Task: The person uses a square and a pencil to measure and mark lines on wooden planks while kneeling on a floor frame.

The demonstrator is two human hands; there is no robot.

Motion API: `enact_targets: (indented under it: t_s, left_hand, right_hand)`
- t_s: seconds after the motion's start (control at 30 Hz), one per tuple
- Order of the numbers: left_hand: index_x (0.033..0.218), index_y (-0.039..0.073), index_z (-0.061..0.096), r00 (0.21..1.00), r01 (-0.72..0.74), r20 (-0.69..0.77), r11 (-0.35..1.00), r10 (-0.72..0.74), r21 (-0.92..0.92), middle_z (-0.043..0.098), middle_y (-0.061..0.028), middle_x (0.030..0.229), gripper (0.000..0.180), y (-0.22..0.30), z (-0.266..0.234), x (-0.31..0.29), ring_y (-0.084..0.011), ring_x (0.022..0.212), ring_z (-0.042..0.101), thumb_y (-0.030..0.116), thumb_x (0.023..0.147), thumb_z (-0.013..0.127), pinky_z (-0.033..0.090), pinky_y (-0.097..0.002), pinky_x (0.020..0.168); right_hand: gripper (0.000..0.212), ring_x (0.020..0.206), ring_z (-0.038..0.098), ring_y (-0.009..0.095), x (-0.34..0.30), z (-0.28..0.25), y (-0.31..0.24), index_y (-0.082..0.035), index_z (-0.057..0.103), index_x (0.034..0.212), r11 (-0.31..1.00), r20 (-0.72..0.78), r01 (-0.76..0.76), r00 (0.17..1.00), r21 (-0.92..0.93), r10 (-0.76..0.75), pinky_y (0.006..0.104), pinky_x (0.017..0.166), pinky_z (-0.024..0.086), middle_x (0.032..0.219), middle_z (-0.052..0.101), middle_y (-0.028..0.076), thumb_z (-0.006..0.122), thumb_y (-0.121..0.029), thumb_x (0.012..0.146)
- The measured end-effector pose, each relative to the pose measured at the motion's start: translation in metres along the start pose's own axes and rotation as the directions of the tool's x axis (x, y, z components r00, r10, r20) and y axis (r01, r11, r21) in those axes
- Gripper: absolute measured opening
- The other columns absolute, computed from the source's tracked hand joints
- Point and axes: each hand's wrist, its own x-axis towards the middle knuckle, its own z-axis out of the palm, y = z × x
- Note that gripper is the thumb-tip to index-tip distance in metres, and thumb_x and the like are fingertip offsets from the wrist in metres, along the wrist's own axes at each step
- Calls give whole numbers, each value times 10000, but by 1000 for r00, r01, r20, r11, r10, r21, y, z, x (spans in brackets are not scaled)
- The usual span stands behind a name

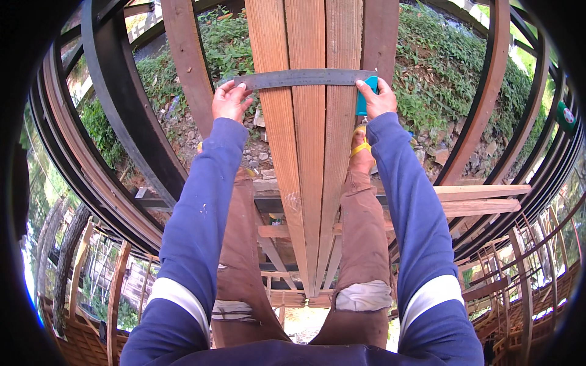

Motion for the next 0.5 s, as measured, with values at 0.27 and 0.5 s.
enact_targets:
  t_s: [0.27,0.5]
  left_hand:
    - [1243,78,418,609,-770,559,249,563,588,359,-155,1287,621,14,45,-91,-335,1206,316,131,661,625,241,-423,1032]
    - [1321,165,366,662,-725,667,63,342,686,213,-127,1413,709,-8,83,-105,-357,1307,152,222,669,639,197,-480,1047]
  right_hand:
    - [304,721,520,78,3,-2,7,-33,602,959,997,14,7,1000,80,-8,245,656,442,829,605,-3,699,-233,752]
    - [286,709,518,75,4,-2,7,-32,601,942,995,25,20,999,100,-22,240,641,439,818,604,-6,700,-224,754]
